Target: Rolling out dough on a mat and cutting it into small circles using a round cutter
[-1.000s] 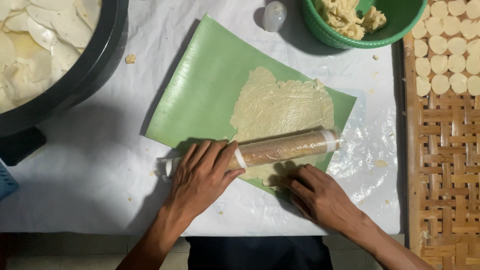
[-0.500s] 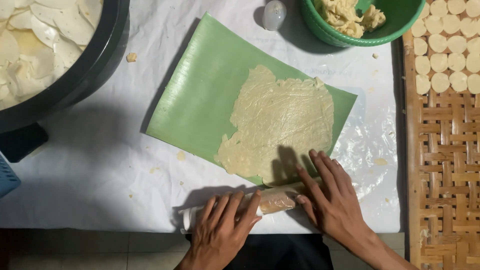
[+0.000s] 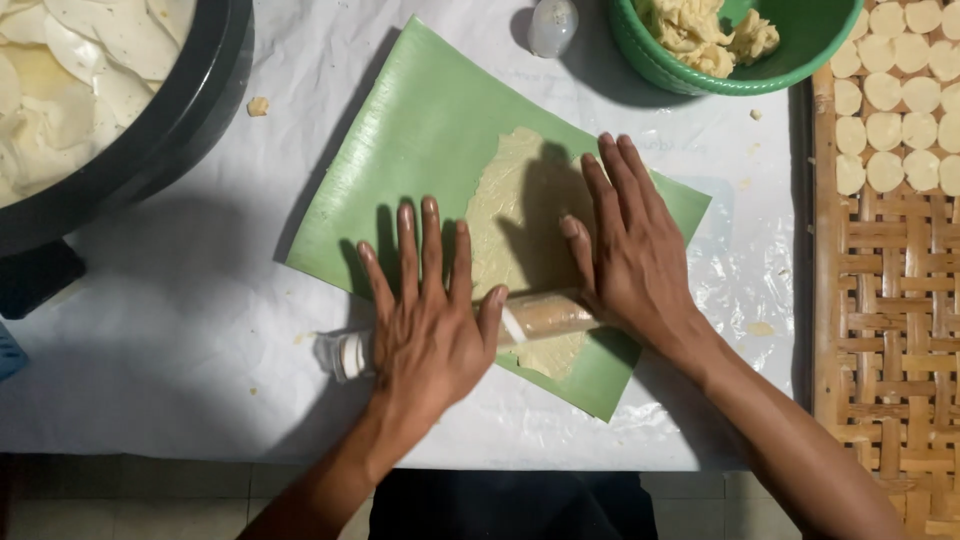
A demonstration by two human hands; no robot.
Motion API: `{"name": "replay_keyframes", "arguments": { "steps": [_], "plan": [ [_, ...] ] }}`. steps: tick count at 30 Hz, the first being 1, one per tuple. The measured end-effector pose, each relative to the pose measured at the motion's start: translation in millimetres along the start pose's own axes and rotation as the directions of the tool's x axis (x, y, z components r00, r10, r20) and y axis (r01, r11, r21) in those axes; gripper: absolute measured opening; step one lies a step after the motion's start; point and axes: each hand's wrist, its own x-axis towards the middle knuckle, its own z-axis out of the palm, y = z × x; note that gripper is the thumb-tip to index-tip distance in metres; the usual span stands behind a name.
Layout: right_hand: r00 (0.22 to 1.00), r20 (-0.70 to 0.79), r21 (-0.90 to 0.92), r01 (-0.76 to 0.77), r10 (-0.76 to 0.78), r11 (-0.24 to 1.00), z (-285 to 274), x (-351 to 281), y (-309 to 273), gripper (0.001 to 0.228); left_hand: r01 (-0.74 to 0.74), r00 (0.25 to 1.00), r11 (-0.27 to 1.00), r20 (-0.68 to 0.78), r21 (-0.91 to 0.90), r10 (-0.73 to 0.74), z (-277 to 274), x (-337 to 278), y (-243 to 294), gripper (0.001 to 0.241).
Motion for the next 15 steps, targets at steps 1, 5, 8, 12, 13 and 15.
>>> {"name": "replay_keyframes", "arguments": {
  "steps": [1, 5, 8, 12, 13, 15],
  "plan": [
    [1.0, -0.003, 0.002, 0.001, -0.001, 1.0, 2, 8, 2, 0.052, 0.0, 1.0, 1.0, -0.002, 0.004, 0.0, -4, 9, -3, 0.077],
    [0.998, -0.054, -0.005, 0.021, -0.021, 1.0, 5, 13, 9, 0.047, -0.054, 0.998, 0.999, -0.035, -0.001, 0.054, -14, 18, -3, 0.077],
    [0.996, 0.089, 0.047, -0.013, 0.009, 0.999, -2, -8, 2, 0.061, -0.08, 0.994, 0.996, -0.066, 0.038, 0.082, -10, -8, 7, 0.076],
    [0.971, 0.237, -0.123, 0.005, 0.025, 0.992, -2, -57, -9, 0.085, -0.128, 0.985, 0.985, -0.1, 0.119, 0.14, -4, -52, 22, 0.071],
    [0.972, 0.235, -0.126, 0.005, 0.025, 0.992, -4, -68, -14, 0.085, -0.129, 0.985, 0.985, -0.103, 0.118, 0.142, -1, -62, 23, 0.071],
    [0.982, 0.187, -0.153, 0.03, -0.001, 0.988, -8, -86, -22, 0.087, -0.176, 0.981, 0.979, -0.066, 0.103, 0.184, 5, -82, 24, 0.073]
  ]
}}
